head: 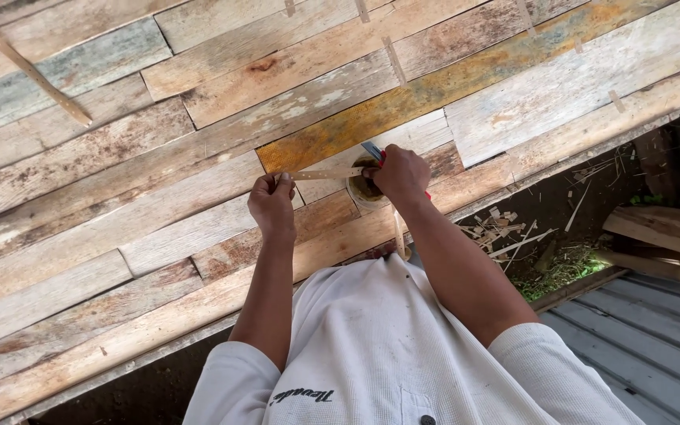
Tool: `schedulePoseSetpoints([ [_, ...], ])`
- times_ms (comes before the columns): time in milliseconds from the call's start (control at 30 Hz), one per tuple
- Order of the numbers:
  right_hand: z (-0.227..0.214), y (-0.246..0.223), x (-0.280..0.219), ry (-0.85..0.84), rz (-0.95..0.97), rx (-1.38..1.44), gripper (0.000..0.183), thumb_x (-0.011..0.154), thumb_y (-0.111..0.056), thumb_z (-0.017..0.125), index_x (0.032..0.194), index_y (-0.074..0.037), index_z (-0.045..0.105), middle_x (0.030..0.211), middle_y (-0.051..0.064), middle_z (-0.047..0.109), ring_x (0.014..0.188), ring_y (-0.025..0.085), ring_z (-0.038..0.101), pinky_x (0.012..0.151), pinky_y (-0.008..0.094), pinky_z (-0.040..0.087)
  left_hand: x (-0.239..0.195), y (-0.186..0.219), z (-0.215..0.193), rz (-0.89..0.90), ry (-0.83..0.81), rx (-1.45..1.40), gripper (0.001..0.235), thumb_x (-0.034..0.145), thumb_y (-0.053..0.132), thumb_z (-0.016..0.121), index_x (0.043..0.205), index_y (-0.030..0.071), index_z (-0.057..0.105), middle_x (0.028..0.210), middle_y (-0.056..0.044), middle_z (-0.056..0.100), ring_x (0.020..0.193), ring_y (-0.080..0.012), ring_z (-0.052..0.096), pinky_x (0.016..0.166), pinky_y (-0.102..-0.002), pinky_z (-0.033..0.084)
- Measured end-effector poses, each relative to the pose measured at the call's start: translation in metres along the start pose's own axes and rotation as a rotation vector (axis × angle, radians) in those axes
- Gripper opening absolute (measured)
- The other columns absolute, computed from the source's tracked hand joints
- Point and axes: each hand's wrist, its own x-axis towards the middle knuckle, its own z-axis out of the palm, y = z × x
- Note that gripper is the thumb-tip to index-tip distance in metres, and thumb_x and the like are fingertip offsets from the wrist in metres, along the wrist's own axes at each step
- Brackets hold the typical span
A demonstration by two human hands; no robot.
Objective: The person uses a red utility knife to scrape and remove small wooden pieces from a weathered wooden surface. They repeatedly lift and scrape thin strips of wood, occasionally using a small container as a guide or support while working across the surface.
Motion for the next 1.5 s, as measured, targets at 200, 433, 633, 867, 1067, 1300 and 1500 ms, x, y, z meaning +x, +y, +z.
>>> schedulePoseSetpoints([
  [200, 0.006, 0.037, 0.000, -0.055, -0.027, 0.349, 0.040, 0.077, -0.041, 0.086, 0.099, -0.010, 0.074, 0.084, 0.015, 0.072, 0.091, 0.041, 0.074, 0.076, 0.051, 0.058, 0.006, -0.002, 0.004, 0.086, -0.049, 0.035, 0.008, 0.095, 0.007, 0.075, 0.101, 0.004, 0.071, 0.081, -0.008, 0.066, 0.077, -0.0111, 0.066, 0.068, -0.025, 0.057],
  [433, -0.001, 0.087, -0.029, -0.112, 0.010, 1.039, 0.017, 0.081, -0.020, 0.078, 0.091, -0.007, 0.074, 0.062, 0.009, 0.060, 0.060, 0.015, 0.061, 0.053, 0.022, 0.052, 0.012, 0.006, 0.041, 0.192, -0.185, 0.143, 0.005, 0.095, 0.009, 0.074, 0.099, 0.006, 0.071, 0.079, -0.005, 0.060, 0.075, -0.0115, 0.061, 0.065, -0.033, 0.055],
  [633, 0.034, 0.116, -0.005, -0.079, 0.105, 0.702, 0.031, 0.077, -0.046, 0.075, 0.083, -0.015, 0.072, 0.075, 0.015, 0.066, 0.087, 0.038, 0.070, 0.077, 0.046, 0.053, -0.005, 0.007, 0.076, 0.144, -0.196, 0.410, 0.005, 0.086, 0.017, 0.075, 0.089, 0.014, 0.071, 0.070, -0.002, 0.063, 0.067, -0.0117, 0.062, 0.062, -0.033, 0.051],
  [867, 0.011, 0.089, -0.008, -0.155, 0.142, 0.376, 0.028, 0.075, -0.039, 0.066, 0.087, -0.016, 0.075, 0.088, 0.014, 0.074, 0.098, 0.039, 0.073, 0.082, 0.048, 0.057, -0.003, -0.018, 0.069, 0.096, -0.089, 0.552, 0.012, 0.082, 0.020, 0.073, 0.091, 0.013, 0.073, 0.075, -0.004, 0.065, 0.073, -0.0167, 0.062, 0.066, -0.039, 0.048],
  [1067, -0.002, 0.067, -0.010, -0.095, 0.130, 0.287, 0.036, 0.082, -0.038, 0.070, 0.104, -0.009, 0.073, 0.098, 0.017, 0.072, 0.098, 0.042, 0.073, 0.080, 0.053, 0.058, -0.004, -0.017, 0.062, 0.063, -0.062, 0.564, 0.013, 0.083, 0.023, 0.074, 0.092, 0.015, 0.075, 0.078, -0.003, 0.064, 0.077, -0.0171, 0.062, 0.068, -0.039, 0.049],
  [1300, -0.016, 0.052, -0.019, -0.053, 0.125, 0.443, 0.051, 0.080, -0.047, 0.079, 0.105, -0.011, 0.054, 0.115, 0.016, 0.052, 0.101, 0.048, 0.069, 0.084, 0.055, 0.055, 0.002, -0.007, 0.052, 0.074, 0.027, 0.549, 0.016, 0.079, 0.025, 0.077, 0.088, 0.013, 0.075, 0.072, -0.005, 0.066, 0.073, -0.0176, 0.064, 0.067, -0.034, 0.049],
  [1500, -0.016, 0.044, -0.018, -0.030, 0.023, 0.501, 0.051, 0.083, -0.039, 0.082, 0.107, -0.010, 0.047, 0.111, 0.019, 0.046, 0.092, 0.051, 0.068, 0.076, 0.057, 0.056, 0.011, -0.011, 0.041, 0.089, 0.070, 0.441, 0.011, 0.077, 0.019, 0.076, 0.085, 0.011, 0.074, 0.068, -0.002, 0.064, 0.066, -0.0133, 0.055, 0.064, -0.032, 0.045],
])
